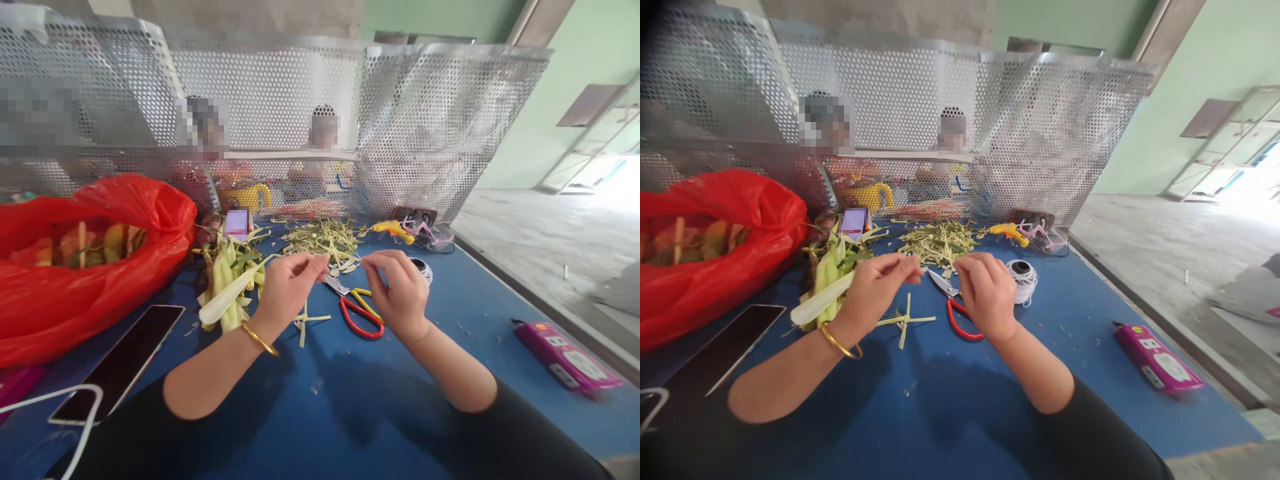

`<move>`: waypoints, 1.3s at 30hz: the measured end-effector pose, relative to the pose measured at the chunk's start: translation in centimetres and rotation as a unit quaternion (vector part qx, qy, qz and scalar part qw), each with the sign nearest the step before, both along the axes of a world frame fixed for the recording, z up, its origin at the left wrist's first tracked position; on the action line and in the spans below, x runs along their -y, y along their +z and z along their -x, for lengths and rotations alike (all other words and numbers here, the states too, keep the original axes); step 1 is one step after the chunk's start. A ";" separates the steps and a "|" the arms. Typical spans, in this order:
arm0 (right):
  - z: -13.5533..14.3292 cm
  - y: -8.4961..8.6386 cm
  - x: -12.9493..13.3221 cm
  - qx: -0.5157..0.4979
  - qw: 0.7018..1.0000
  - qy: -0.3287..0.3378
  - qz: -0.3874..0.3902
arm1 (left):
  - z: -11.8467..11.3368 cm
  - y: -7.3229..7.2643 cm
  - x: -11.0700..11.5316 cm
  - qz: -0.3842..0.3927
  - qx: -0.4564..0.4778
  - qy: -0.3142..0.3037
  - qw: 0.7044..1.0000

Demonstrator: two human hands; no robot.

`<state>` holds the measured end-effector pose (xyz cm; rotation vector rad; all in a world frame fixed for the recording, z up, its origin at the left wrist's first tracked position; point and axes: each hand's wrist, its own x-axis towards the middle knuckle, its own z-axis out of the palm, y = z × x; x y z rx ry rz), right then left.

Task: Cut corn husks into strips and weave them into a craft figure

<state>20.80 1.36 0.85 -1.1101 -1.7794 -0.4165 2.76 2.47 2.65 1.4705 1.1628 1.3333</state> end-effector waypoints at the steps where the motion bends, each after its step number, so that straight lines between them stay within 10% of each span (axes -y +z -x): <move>1: 0.0 -0.1 0.1 0.057 0.998 0.006 -0.011 | -0.4 -0.1 0.2 0.079 0.041 -0.047 0.995; 5: 0.1 -0.6 0.6 0.229 0.971 0.041 -0.061 | -1.3 -0.8 0.5 0.254 0.161 -0.118 0.946; 13: 0.3 -1.1 0.6 0.255 0.962 0.073 -0.062 | -1.0 -1.0 0.0 0.259 0.192 -0.099 0.941; 39: 1.0 -0.8 -0.7 -0.073 0.974 0.181 0.118 | -1.7 -1.4 0.1 0.155 0.219 -0.039 0.963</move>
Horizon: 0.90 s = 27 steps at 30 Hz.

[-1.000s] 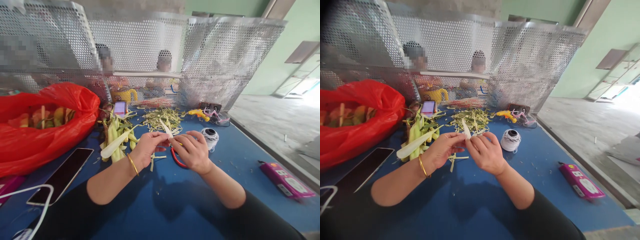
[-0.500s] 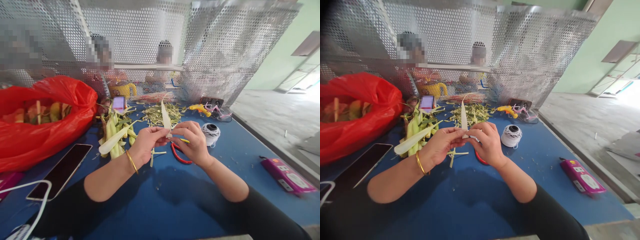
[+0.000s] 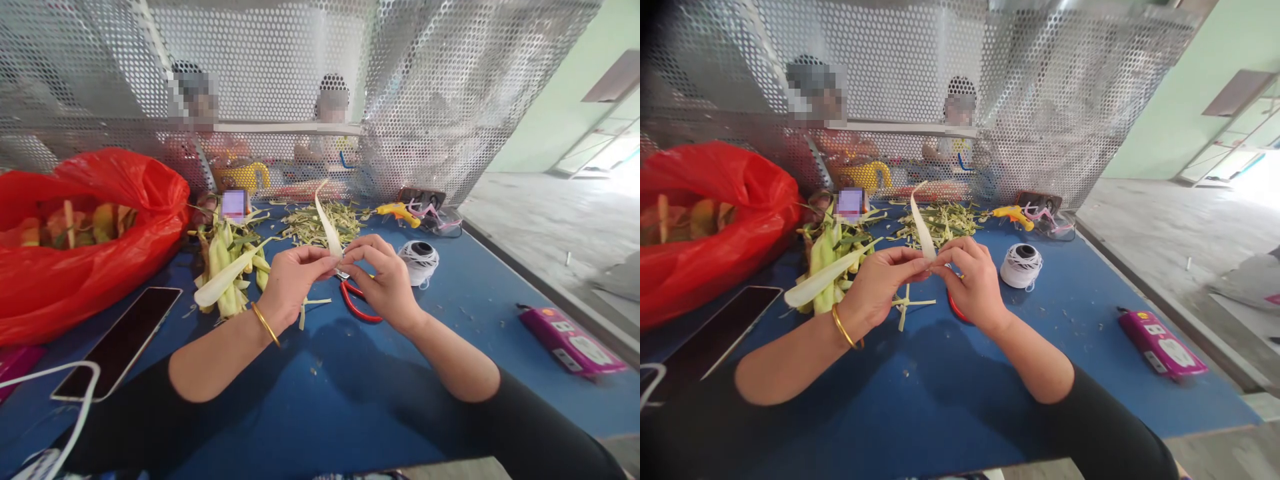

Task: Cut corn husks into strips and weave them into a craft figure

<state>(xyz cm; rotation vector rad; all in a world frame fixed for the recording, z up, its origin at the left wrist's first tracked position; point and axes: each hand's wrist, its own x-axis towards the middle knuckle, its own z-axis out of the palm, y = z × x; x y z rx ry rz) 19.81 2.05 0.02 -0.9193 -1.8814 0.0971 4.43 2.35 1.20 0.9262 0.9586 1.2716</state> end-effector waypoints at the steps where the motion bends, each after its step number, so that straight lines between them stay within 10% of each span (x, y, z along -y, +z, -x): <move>1: 0.0 0.0 0.0 -0.016 1.000 0.005 0.024 | 0.0 0.0 0.0 -0.008 -0.002 -0.001 1.000; 8: 0.3 0.0 0.0 -0.128 0.978 0.012 0.166 | -0.1 -0.2 0.0 -0.030 -0.018 -0.002 0.999; 27: 0.5 -0.3 -0.1 -0.243 0.943 0.078 0.214 | 0.2 0.1 -0.3 0.060 0.026 -0.038 0.997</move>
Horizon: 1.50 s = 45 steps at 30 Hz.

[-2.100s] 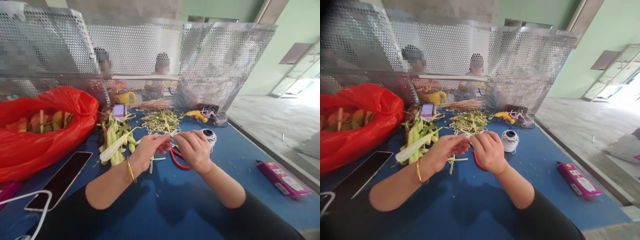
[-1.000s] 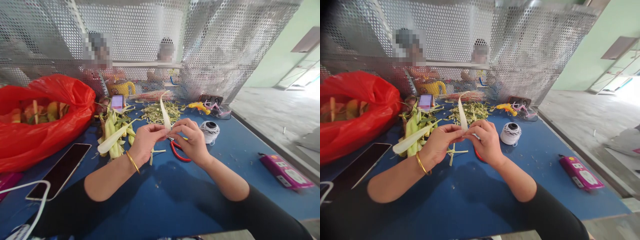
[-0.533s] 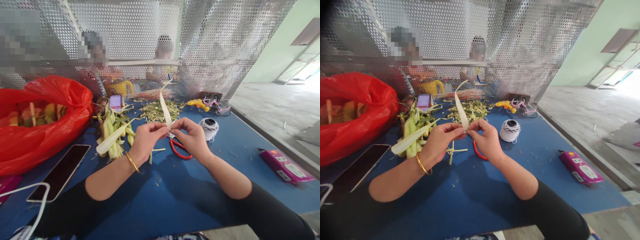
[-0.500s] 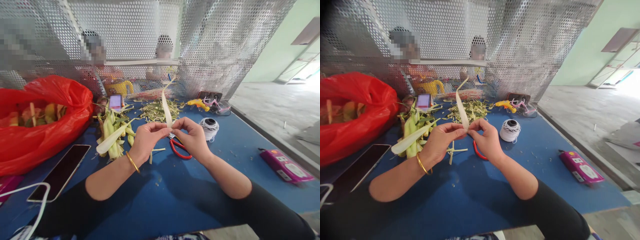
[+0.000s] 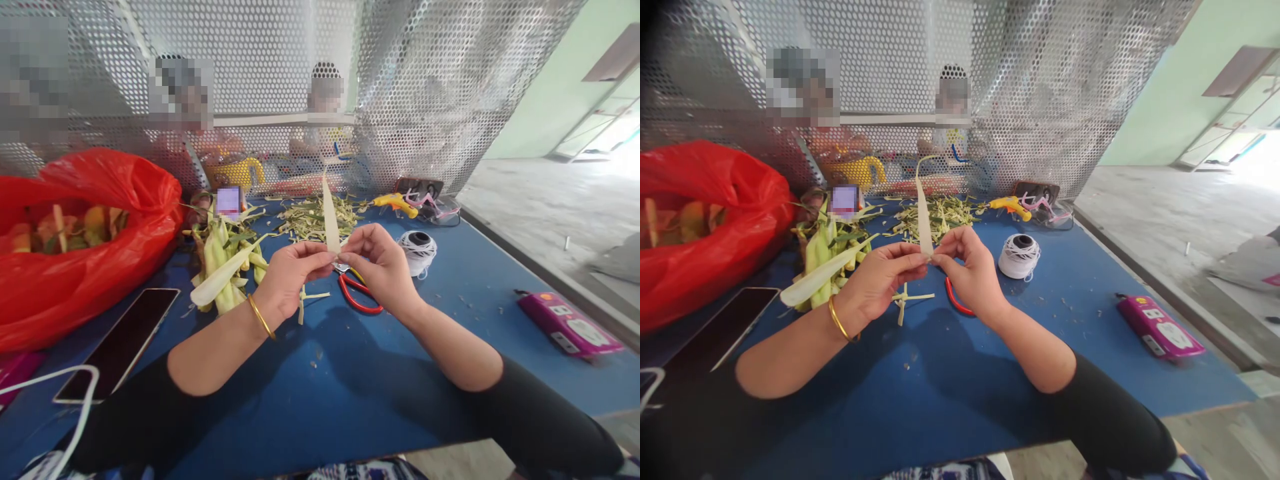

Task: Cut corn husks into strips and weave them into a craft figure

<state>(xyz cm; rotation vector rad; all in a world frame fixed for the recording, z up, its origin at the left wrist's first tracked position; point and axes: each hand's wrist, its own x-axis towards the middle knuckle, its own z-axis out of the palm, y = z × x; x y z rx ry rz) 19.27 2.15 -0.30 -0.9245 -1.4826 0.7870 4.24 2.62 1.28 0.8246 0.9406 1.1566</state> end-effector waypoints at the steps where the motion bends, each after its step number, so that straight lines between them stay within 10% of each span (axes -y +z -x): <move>1: 0.0 0.1 0.1 0.023 0.999 -0.007 -0.030 | 0.1 0.1 0.0 0.005 0.002 0.001 1.000; 11: -0.6 0.2 0.4 0.272 0.914 -0.085 -0.290 | 0.1 0.6 0.6 0.045 0.017 -0.023 0.999; 28: -0.6 0.4 0.2 0.273 0.913 -0.106 -0.283 | 0.0 0.5 0.7 0.008 0.004 -0.021 1.000; 45: 0.3 -0.2 0.7 0.157 0.980 -0.084 -0.090 | -0.9 -0.6 0.9 -0.091 -0.041 0.073 0.992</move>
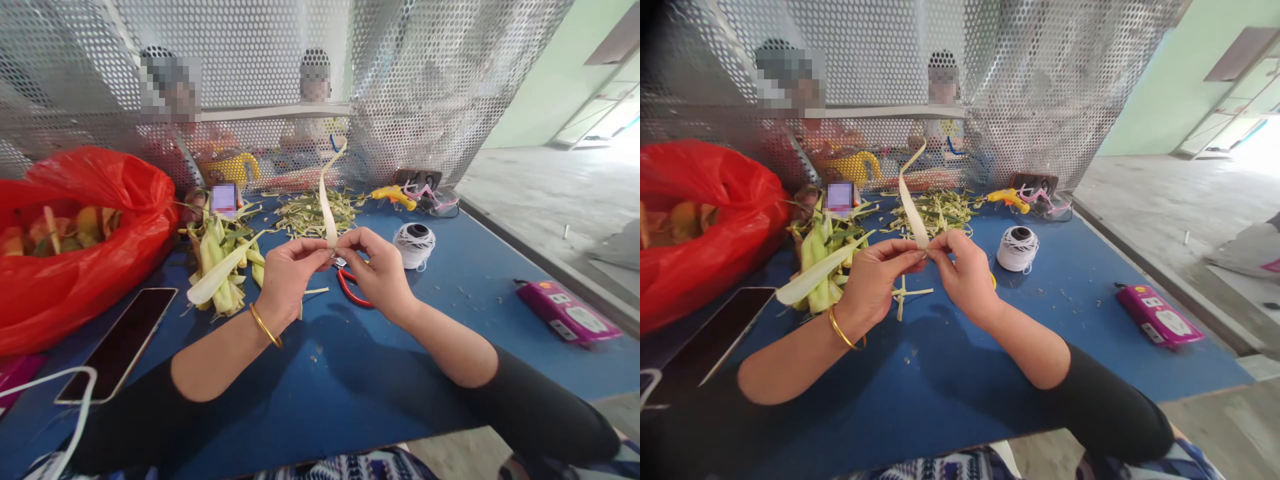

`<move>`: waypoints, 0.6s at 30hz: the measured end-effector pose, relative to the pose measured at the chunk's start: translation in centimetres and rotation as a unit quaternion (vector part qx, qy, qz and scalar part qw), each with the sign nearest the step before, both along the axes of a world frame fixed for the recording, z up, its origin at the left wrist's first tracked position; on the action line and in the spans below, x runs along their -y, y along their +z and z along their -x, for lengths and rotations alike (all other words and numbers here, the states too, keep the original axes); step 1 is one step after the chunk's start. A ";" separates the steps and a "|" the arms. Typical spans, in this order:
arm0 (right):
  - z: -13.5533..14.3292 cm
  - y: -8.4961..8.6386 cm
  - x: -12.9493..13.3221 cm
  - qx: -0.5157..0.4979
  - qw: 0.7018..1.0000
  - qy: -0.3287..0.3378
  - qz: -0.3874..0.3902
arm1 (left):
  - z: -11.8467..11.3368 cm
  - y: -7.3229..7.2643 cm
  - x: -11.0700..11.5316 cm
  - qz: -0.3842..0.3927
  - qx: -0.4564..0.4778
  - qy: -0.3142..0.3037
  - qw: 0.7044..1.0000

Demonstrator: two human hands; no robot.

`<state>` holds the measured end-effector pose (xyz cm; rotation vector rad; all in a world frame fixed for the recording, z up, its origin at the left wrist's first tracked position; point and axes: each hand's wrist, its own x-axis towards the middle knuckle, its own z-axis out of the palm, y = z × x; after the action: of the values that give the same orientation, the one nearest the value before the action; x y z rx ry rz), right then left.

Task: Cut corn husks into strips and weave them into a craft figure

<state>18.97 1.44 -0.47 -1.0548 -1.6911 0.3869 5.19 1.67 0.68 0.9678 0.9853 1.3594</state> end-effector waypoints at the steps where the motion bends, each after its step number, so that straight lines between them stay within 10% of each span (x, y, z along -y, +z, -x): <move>1: 0.0 0.0 0.0 -0.013 1.000 0.000 0.003 | 0.0 0.0 0.0 0.001 -0.001 0.000 1.000; 11: 0.2 -0.3 -0.2 -0.112 0.993 0.016 0.023 | 0.0 0.0 -0.1 0.013 0.008 -0.016 1.000; 18: -0.8 0.9 -0.1 0.040 0.995 0.024 -0.092 | 0.6 1.0 -0.1 0.066 0.037 -0.029 0.997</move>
<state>19.78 1.52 0.39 -0.9065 -1.7898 0.2168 4.58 1.80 1.65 0.8345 0.9705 1.2568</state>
